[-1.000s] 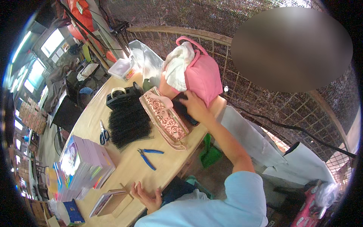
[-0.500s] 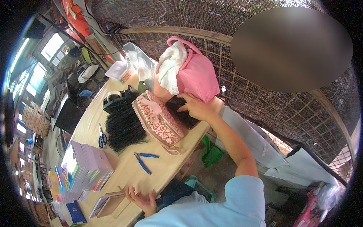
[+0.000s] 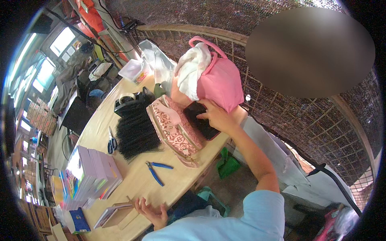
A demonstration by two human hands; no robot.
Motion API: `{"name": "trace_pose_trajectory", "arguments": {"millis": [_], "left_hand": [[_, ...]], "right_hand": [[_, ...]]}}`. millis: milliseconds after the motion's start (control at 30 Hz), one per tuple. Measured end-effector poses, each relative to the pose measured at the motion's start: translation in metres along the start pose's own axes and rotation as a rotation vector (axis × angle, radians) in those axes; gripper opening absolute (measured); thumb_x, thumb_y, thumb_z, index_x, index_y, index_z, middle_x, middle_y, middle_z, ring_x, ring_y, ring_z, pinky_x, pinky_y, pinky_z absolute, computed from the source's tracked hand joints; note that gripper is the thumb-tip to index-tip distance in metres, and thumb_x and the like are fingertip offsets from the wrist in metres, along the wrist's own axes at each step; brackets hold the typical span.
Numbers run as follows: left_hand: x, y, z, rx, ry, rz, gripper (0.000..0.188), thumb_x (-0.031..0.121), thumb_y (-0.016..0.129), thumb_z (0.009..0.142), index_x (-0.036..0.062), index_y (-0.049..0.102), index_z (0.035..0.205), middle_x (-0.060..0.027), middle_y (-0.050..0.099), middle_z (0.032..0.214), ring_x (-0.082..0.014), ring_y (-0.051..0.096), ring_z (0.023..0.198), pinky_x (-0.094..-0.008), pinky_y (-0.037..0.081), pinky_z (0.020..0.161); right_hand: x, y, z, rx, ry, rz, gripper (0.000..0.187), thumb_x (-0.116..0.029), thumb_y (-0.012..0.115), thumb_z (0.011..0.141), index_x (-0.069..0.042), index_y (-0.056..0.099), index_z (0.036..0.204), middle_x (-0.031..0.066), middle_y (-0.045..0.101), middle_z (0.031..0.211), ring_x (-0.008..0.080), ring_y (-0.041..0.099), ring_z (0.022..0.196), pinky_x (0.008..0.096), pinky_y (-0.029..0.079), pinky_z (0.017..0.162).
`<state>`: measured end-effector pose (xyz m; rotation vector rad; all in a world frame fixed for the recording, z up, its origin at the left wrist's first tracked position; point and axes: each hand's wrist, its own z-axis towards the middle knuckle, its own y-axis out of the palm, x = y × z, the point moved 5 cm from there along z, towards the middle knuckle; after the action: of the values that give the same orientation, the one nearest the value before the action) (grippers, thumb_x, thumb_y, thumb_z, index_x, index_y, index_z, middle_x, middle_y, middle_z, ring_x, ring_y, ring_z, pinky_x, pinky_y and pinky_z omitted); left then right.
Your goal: The person opens a cardboard box labeled 'Spiral Notes' using a box cutter. They remove a plastic-wrapped stack of notebooks, place them on the table, and then proceed to unpack individual notebooks from the box, stacking them on the table.
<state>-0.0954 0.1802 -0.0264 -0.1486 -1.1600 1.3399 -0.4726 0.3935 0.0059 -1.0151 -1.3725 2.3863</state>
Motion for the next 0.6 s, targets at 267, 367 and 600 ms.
{"name": "trace_pose_trajectory", "arguments": {"millis": [267, 367, 600], "left_hand": [[-0.007, 0.001, -0.003, -0.002, -0.019, -0.029, 0.073, 0.023, 0.07, 0.073, 0.0054, 0.034, 0.134, -0.0189, 0.022, 0.139, -0.0317, 0.03, 0.123, -0.0363, 0.038, 0.081], [-0.005, 0.0, -0.002, -0.01, -0.006, -0.012, 0.073, 0.023, 0.07, 0.072, 0.0054, 0.034, 0.134, -0.0189, 0.022, 0.139, -0.0319, 0.03, 0.123, -0.0366, 0.038, 0.082], [0.001, 0.0, 0.0, -0.017, 0.007, -0.028, 0.074, 0.023, 0.07, 0.071, 0.0042, 0.034, 0.133, -0.0204, 0.023, 0.138, -0.0325, 0.031, 0.123, -0.0359, 0.039, 0.082]], "right_hand": [[0.004, 0.0, 0.0, 0.026, -0.013, -0.025, 0.042, 0.011, 0.053, 0.067, -0.012, 0.071, 0.098, 0.0101, 0.041, 0.132, 0.028, 0.044, 0.12, 0.0344, 0.041, 0.099], [-0.002, -0.003, 0.002, -0.011, -0.043, 0.066, 0.05, 0.012, 0.051, 0.062, -0.016, 0.072, 0.098, 0.0123, 0.04, 0.135, 0.0288, 0.042, 0.124, 0.0332, 0.039, 0.101], [0.006, -0.007, -0.015, 0.062, -0.064, 0.096, 0.05, 0.013, 0.052, 0.059, -0.016, 0.073, 0.094, 0.0128, 0.044, 0.133, 0.0302, 0.041, 0.124, 0.0346, 0.034, 0.104]]}}
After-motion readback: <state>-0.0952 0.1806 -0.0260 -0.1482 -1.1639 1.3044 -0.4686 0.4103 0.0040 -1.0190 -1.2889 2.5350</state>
